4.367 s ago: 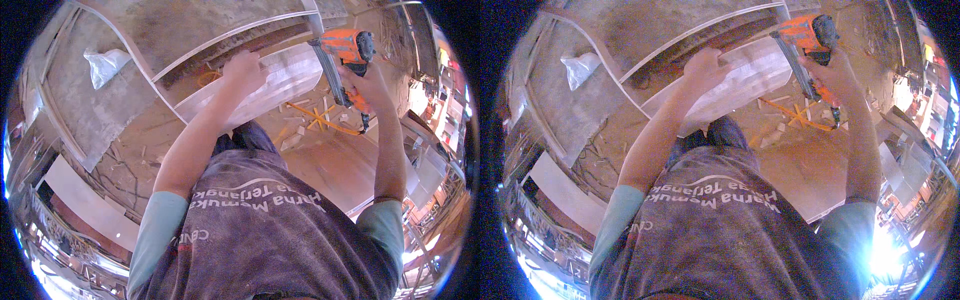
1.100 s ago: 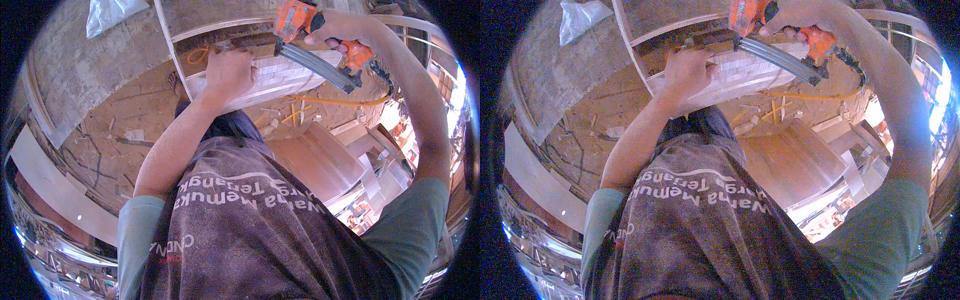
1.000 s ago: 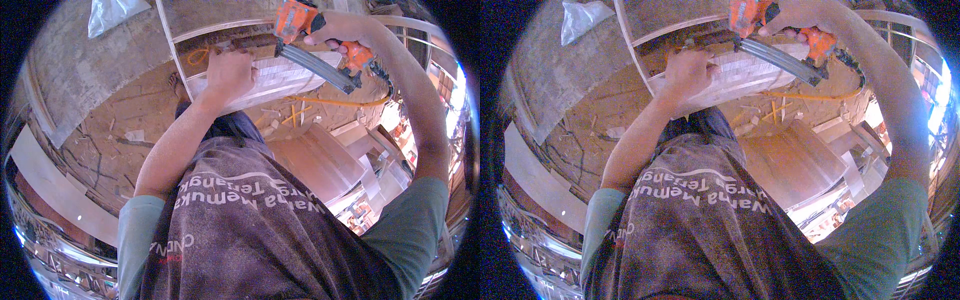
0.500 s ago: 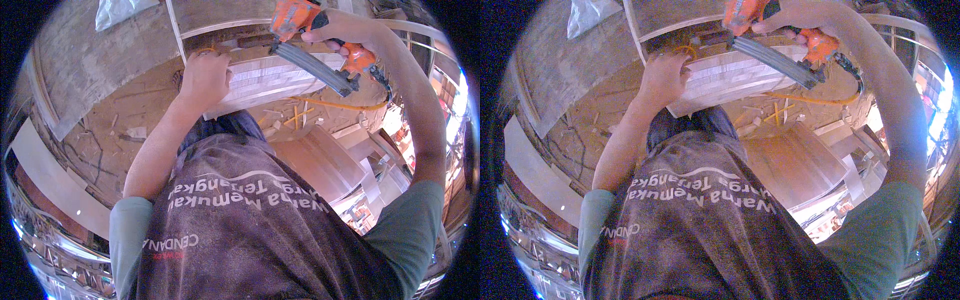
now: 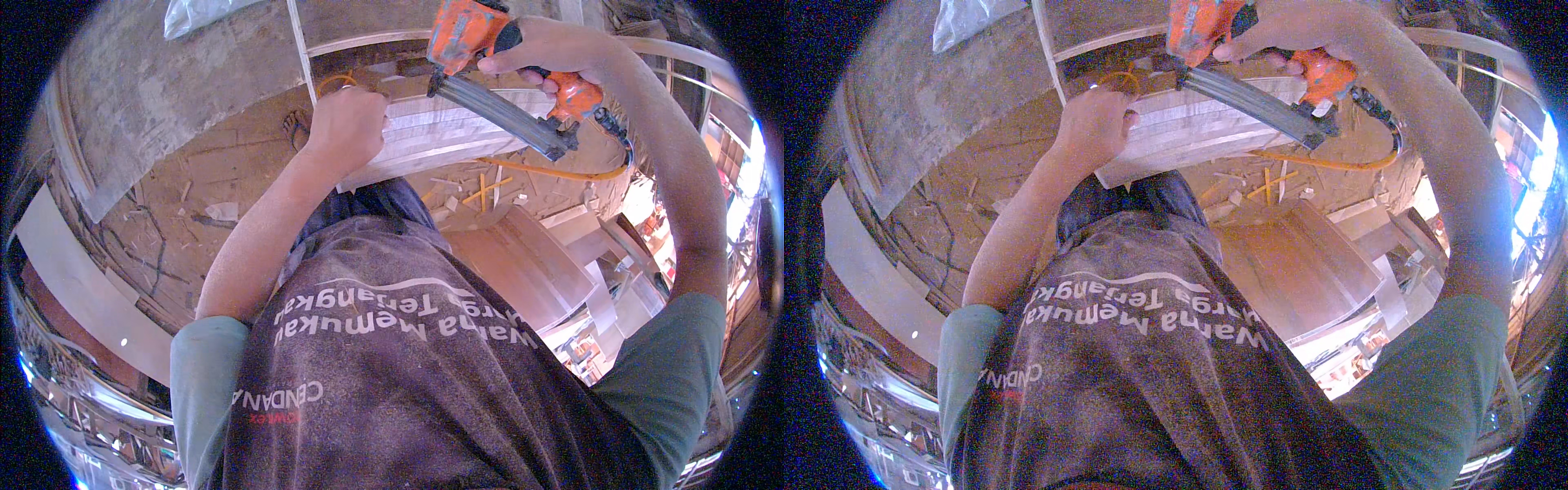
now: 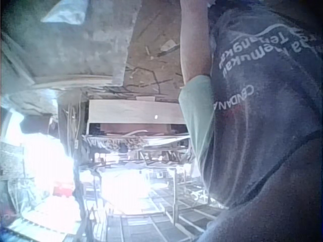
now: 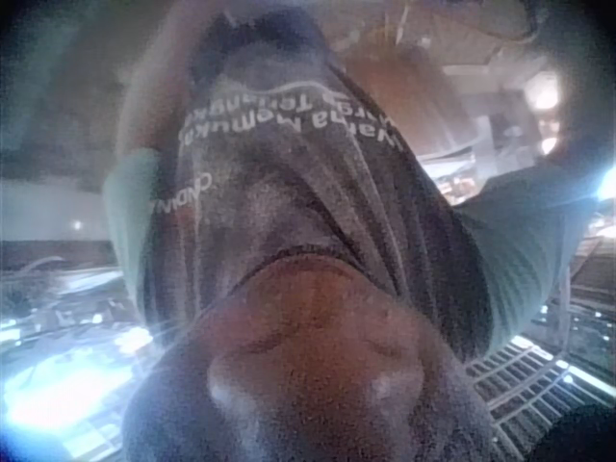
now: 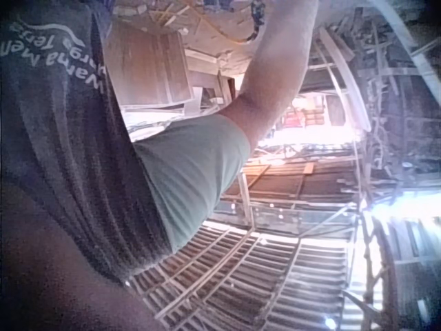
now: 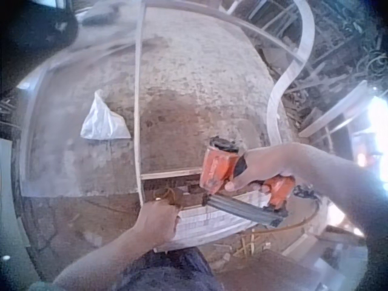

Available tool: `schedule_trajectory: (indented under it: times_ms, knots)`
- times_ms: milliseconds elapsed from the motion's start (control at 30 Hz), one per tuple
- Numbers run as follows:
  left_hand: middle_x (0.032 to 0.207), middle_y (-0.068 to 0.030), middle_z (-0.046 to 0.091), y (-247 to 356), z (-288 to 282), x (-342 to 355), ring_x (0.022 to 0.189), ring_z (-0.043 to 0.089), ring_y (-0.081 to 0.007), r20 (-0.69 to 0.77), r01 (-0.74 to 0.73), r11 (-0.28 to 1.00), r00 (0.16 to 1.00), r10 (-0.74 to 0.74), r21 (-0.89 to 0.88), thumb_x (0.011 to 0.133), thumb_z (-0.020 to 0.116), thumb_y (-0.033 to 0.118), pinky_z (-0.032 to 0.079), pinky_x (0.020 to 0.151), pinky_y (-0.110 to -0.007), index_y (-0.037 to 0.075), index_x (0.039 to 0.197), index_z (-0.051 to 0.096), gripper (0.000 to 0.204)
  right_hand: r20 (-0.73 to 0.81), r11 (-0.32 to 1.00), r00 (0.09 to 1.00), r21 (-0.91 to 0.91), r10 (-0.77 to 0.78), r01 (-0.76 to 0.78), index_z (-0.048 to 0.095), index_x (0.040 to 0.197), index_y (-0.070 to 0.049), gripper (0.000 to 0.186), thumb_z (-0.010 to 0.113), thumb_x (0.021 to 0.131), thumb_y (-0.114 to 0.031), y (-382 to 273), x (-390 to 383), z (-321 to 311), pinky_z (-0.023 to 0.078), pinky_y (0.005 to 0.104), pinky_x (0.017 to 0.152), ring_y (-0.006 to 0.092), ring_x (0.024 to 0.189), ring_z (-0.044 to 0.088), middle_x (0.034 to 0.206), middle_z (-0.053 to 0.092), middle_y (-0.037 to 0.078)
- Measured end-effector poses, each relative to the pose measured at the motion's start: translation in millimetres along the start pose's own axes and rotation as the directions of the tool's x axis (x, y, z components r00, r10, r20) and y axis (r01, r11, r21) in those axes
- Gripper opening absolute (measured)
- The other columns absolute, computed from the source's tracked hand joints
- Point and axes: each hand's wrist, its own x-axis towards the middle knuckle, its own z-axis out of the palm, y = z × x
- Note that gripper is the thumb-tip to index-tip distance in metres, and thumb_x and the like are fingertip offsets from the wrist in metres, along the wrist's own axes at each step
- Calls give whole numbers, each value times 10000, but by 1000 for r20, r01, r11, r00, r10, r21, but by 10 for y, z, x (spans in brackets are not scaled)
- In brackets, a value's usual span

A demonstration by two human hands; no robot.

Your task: The person selects thin wood strips, wipes adhesive onto them with a cloth, and then secures the strips to the edges of a curved wooden structure using a pneumatic nail gun.

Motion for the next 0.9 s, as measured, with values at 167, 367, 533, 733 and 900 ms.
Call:
schedule_trajectory:
  times_ms: [167, 367, 533, 733, 900]
  knots:
    - [843, -204, 721, 12, -5, -8, 831, 726, -373, -20, -2, 1000, 1000, 2, -10, 819, 722, 193, 581, 742, -486, 44, 818, 755, 153, -8, 999, 999, -15, 37, -37, 664, 1010, -87, 456, 795, 854, -496, -43, 30, 38, 358, 252, 392, 66, 403, 462, 560, 469, -47]
    - [884, -206, 720, 13, -21, -5, 858, 713, -394, 30, 7, 1000, 1000, -7, 7, 840, 728, 217, 575, 764, -506, 55, 897, 745, 173, -4, 996, 999, -77, 50, -50, 655, 1030, -93, 438, 789, 865, -476, -14, 122, 29, 364, 255, 396, 65, 400, 462, 557, 477, -47]
    - [876, -210, 718, -21, -11, -5, 869, 709, -403, 63, 13, 1000, 998, -14, 17, 860, 725, 229, 571, 770, -518, 44, 891, 740, 189, 67, 998, 997, -49, 43, -40, 620, 902, -88, 391, 782, 879, -443, -109, 105, 4, 361, 271, 429, 79, 440, 459, 561, 483, -41]
    - [872, -209, 722, -28, -11, 1, 870, 712, -399, 93, 19, 999, 995, -23, 42, 846, 725, 227, 575, 771, -512, 40, 873, 744, 190, 198, 997, 979, -65, 42, -30, 546, 678, -102, 384, 703, 960, -310, -200, 84, -22, 348, 297, 493, 104, 512, 451, 590, 475, -29]
    - [878, -216, 724, -58, -6, 43, 881, 713, -404, 122, 20, 999, 992, -24, 38, 831, 717, 223, 572, 799, -518, 43, 883, 746, 189, -5, 999, 999, -4, 54, -54, 647, 1058, -61, 462, 796, 856, -449, -71, 108, 75, 357, 254, 394, 67, 396, 458, 528, 472, -43]
